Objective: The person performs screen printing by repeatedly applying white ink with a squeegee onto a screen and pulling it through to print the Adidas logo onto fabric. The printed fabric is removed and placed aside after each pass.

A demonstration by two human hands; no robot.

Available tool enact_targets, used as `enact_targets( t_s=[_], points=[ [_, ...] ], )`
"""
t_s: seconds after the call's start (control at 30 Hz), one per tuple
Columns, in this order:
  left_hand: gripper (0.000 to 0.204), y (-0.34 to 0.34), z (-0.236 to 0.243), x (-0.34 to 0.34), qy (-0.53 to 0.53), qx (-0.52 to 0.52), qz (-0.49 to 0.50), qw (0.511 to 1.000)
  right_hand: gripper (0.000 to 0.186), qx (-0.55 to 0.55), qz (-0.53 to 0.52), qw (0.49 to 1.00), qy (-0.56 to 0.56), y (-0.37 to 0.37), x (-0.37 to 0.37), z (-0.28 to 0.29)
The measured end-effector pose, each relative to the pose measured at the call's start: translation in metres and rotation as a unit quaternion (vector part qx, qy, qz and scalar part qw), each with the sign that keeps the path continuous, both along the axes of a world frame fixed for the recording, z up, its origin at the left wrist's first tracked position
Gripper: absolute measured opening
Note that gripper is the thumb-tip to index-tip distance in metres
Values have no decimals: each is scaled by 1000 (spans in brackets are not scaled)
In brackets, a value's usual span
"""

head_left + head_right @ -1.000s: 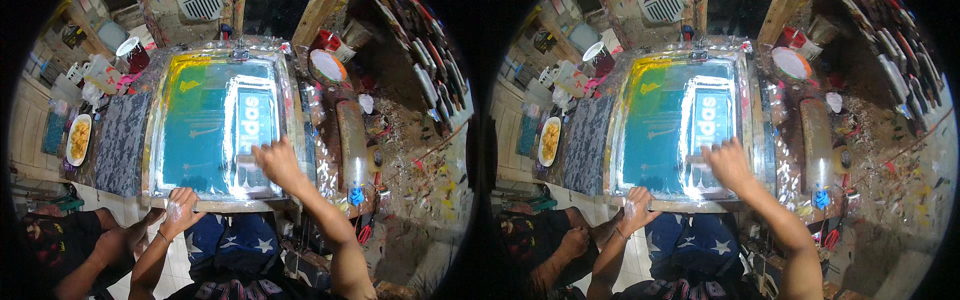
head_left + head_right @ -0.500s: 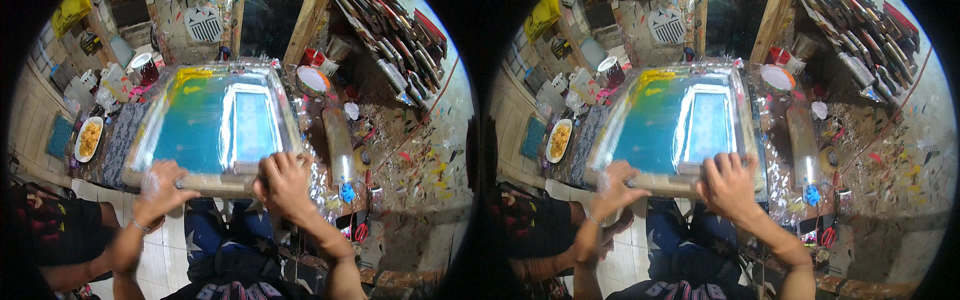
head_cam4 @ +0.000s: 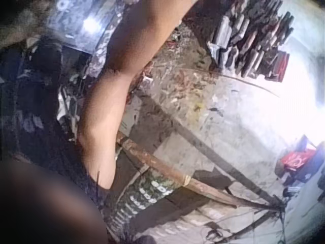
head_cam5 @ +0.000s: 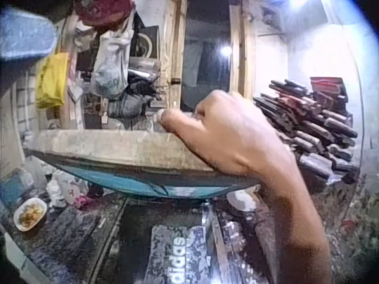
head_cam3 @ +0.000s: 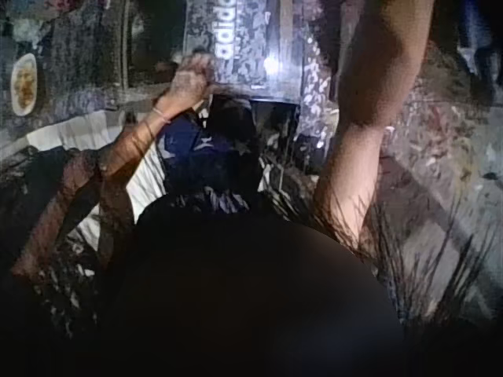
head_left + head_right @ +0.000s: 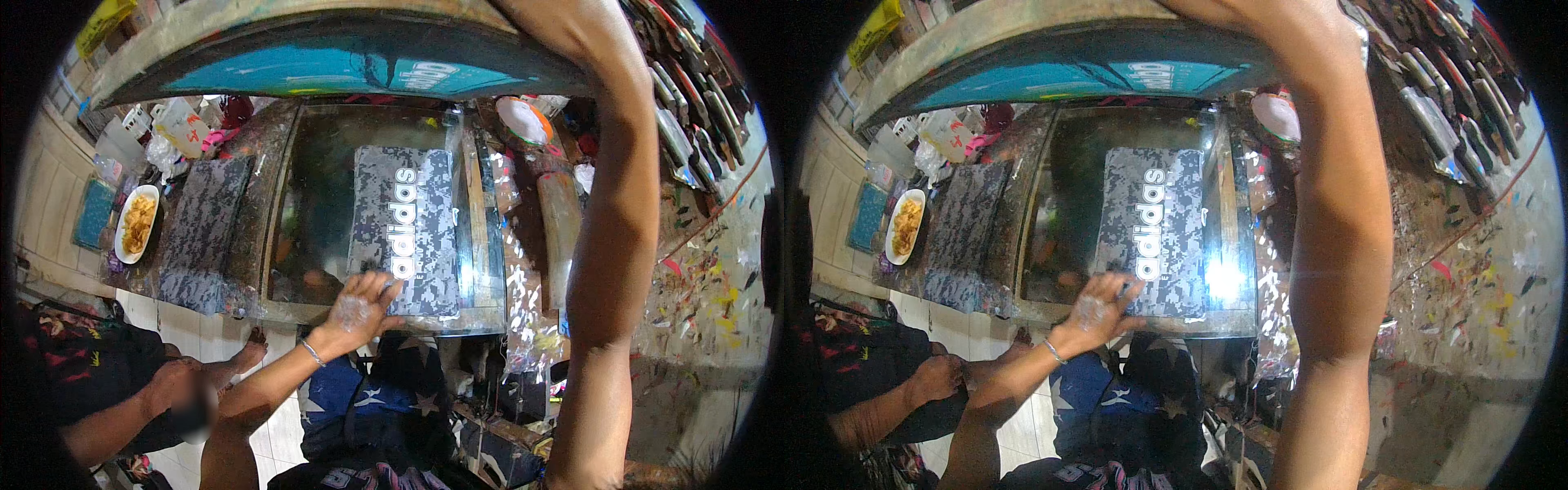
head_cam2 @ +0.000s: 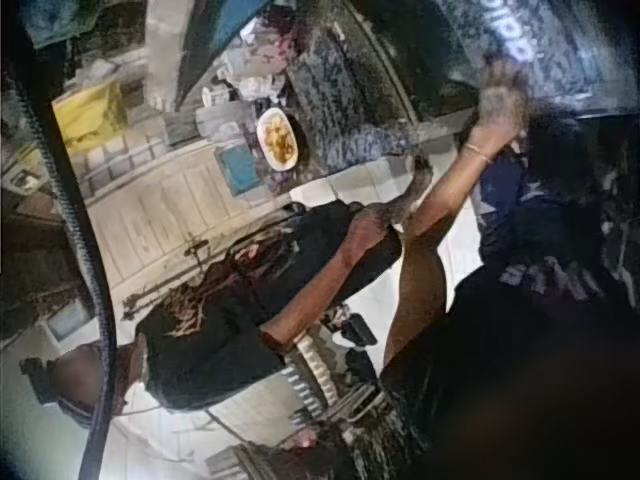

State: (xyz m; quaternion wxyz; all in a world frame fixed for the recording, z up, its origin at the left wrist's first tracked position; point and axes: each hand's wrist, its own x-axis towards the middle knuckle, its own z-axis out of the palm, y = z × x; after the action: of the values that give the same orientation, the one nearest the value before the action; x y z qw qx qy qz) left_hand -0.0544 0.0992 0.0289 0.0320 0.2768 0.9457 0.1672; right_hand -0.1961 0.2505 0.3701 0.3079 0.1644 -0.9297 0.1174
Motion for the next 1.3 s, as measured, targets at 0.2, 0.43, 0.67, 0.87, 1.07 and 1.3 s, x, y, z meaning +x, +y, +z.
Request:
enact_targets(
  t_s=[0.2,0.43,0.67,0.87,1.07,1.3],
  points=[
    [51,-14,-77,39,166,-24,-23,986,69,-10,49,996,75,1,5,-6],
    [39,-19,-29,41,144,11,27,989,69,11,99,991,84,5,10,0],
    [20,-125,22,38,9,276,315,908,67,1,56,997,61,6,2,-6],
    [30,-354,58,14,14,248,489,836,59,8,93,996,-13,20,-34,-3],
    [35,-473,64,0,152,67,578,799,59,14,168,986,14,34,-51,-5],
    [86,-215,-7,-22,35,139,255,956,67,7,105,994,-2,3,-12,10]
  ],
)
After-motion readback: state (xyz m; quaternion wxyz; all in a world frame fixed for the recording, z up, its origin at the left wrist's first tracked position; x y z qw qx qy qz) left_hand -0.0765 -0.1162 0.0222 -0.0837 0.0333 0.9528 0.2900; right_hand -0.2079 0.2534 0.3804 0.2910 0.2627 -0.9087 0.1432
